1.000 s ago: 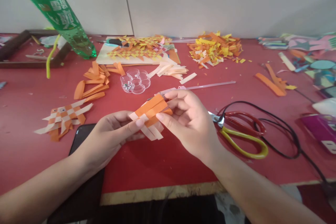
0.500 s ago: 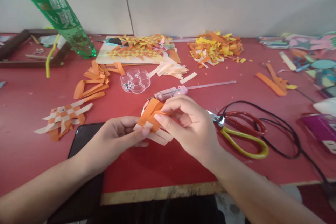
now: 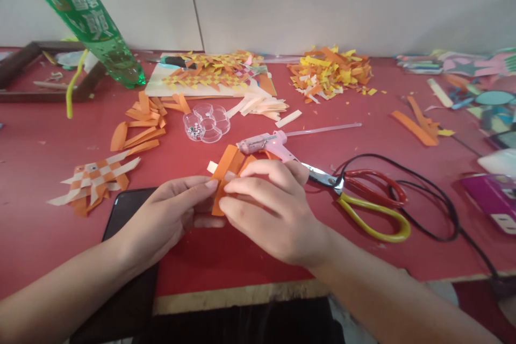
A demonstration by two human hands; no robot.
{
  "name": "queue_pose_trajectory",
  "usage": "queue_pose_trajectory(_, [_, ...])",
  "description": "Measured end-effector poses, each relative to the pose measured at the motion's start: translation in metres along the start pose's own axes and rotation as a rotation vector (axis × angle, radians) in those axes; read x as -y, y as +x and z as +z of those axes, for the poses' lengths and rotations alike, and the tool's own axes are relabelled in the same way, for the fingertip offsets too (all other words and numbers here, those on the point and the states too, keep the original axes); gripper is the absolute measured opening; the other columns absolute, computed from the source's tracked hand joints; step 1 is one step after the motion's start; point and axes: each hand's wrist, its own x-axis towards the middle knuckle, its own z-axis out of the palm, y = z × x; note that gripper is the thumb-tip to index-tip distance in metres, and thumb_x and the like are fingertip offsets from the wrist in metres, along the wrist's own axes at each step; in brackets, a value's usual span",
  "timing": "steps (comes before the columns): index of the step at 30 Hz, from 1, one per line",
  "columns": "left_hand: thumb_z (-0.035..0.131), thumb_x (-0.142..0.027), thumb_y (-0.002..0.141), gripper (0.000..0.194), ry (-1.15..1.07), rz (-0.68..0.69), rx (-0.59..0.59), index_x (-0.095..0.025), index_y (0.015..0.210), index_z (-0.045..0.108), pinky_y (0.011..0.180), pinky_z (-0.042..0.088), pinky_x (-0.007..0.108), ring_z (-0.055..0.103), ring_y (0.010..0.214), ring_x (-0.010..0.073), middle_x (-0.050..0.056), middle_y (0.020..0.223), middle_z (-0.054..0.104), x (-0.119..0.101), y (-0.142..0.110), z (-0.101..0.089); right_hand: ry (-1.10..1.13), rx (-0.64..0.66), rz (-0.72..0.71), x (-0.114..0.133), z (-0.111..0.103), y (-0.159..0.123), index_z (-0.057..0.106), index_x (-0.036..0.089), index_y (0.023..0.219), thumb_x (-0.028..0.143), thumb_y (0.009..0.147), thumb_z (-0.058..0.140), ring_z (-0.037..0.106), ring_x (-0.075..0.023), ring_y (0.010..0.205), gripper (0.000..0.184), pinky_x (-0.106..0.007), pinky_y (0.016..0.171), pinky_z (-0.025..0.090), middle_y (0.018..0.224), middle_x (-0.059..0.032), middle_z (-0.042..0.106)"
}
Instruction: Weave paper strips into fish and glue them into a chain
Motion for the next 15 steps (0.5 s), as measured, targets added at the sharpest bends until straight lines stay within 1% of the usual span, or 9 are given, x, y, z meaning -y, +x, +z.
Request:
queue_pose_trajectory(2, [0.063,-0.037,0.091,0.024,0.003,0.011,0.001,-0.020,0.092,0.079,0.063,0.058,0.019,0.070,0.079,0.0149,0.004,0.083,0.075,-0.0010,0.0001,0.0006,0.009,-0.007,-0.023,-0.0005,0.0029,0.0008,0.070,0.027,0.087,0.015,0.084,0.070,0.064,-0.0212,0.093,0.012,-0.040,0.079,0.048,0.094,0.0026,0.076])
queue_pose_trajectory(5, [0.066,-0.038,0.089,0.021,0.014,0.035,0.032,-0.021,0.094,0.079,0.069,0.059,0.019,0.069,0.076,0.0111,0.000,0.079,0.073,-0.0013,0.0005,0.0009,0.039,-0.020,-0.083,-0.0020,0.0054,0.0021,0.070,0.023,0.089,0.022,0.082,0.071,0.062,-0.0246,0.094,0.007,-0.042,0.079,0.051,0.093,-0.0021,0.075])
queue_pose_trajectory(7, [0.068,-0.035,0.089,0.018,0.018,0.057,0.041,-0.022,0.094,0.078,0.074,0.058,0.017,0.068,0.077,0.0090,-0.002,0.077,0.072,-0.0007,0.0007,0.0006,0.088,-0.002,-0.090,-0.0029,0.0045,0.0029,0.070,0.022,0.090,0.024,0.081,0.068,0.061,-0.0266,0.096,0.009,-0.044,0.080,0.052,0.095,-0.0035,0.075])
queue_pose_trajectory(10, [0.067,-0.036,0.089,0.017,0.045,0.079,0.017,-0.023,0.094,0.076,0.077,0.058,0.018,0.069,0.081,0.0096,-0.003,0.080,0.073,0.0006,0.0005,0.0002,0.186,0.028,-0.067,-0.0039,0.0011,0.0029,0.069,0.023,0.092,0.019,0.080,0.062,0.061,-0.0268,0.100,0.014,-0.046,0.084,0.052,0.099,-0.0025,0.075])
queue_pose_trajectory(11, [0.067,-0.036,0.090,0.017,0.060,0.084,0.004,-0.022,0.094,0.075,0.077,0.059,0.019,0.069,0.083,0.0103,-0.002,0.083,0.074,0.0008,0.0003,0.0002,0.212,0.012,-0.052,-0.0041,0.0003,0.0023,0.068,0.023,0.093,0.016,0.079,0.062,0.062,-0.0262,0.100,0.017,-0.047,0.085,0.052,0.099,-0.0029,0.074])
queue_pose_trajectory(13, [0.065,-0.037,0.091,0.018,0.088,0.094,-0.026,-0.021,0.094,0.072,0.075,0.059,0.020,0.070,0.084,0.0111,-0.001,0.089,0.075,0.0008,0.0001,0.0004,0.253,-0.080,0.028,-0.0045,0.0002,0.0006,0.066,0.023,0.098,0.012,0.077,0.062,0.061,-0.0251,0.101,0.024,-0.048,0.090,0.052,0.104,-0.0054,0.069])
queue_pose_trajectory(15, [0.065,-0.036,0.091,0.017,0.100,0.105,-0.058,-0.021,0.097,0.069,0.074,0.059,0.019,0.070,0.086,0.0115,-0.001,0.094,0.075,0.0005,0.0003,0.0004,0.286,-0.183,0.188,-0.0053,0.0017,-0.0011,0.064,0.023,0.105,0.012,0.078,0.064,0.060,-0.0248,0.105,0.029,-0.048,0.094,0.050,0.111,-0.0080,0.063])
